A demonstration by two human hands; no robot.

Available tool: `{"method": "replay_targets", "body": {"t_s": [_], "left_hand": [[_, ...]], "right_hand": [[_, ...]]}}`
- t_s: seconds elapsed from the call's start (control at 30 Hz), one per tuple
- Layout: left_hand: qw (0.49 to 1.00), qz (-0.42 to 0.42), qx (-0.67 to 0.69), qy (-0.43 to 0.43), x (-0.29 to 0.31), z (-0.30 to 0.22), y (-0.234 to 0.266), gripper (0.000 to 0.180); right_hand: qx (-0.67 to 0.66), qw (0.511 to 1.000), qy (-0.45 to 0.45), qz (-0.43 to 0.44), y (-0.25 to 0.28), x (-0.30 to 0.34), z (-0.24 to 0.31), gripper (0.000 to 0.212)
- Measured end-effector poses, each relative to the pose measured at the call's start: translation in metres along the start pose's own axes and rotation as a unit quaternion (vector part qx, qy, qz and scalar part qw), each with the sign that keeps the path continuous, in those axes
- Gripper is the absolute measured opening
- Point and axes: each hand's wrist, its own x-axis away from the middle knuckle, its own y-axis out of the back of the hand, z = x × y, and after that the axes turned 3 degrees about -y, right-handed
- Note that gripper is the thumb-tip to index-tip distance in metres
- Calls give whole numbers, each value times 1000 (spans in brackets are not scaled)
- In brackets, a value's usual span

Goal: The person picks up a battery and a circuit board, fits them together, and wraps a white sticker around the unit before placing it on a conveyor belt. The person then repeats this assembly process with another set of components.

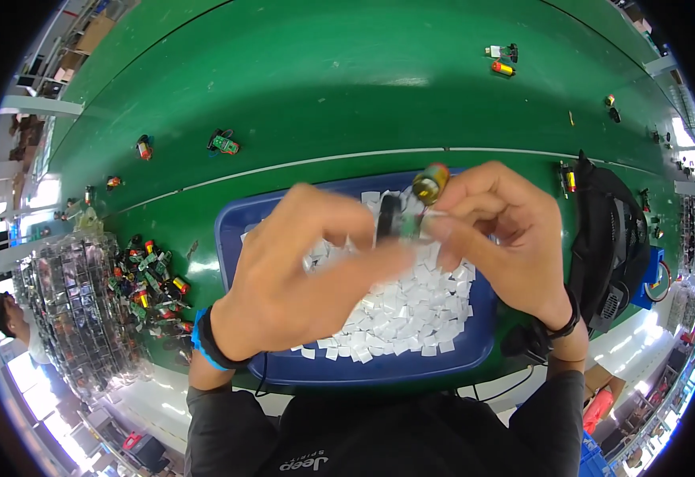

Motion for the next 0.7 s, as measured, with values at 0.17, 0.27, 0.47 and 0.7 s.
{"method": "replay_targets", "body": {"t_s": [0.17, 0.27, 0.47, 0.7], "left_hand": [[897, 33, 309, 313, -5, 8, 6, 55], [831, 88, 386, 390, -7, 7, 7, 54], [852, 79, 360, 372, -4, -1, -2, 47], [816, 27, 420, 396, -9, 2, 4, 50]], "right_hand": [[55, 998, 10, -32, 2, 0, 3, 14], [92, 995, 0, -32, 1, 0, 5, 12], [155, 987, 35, -24, 3, -2, -6, 14], [183, 981, 64, 9, 29, -6, 6, 19]]}}
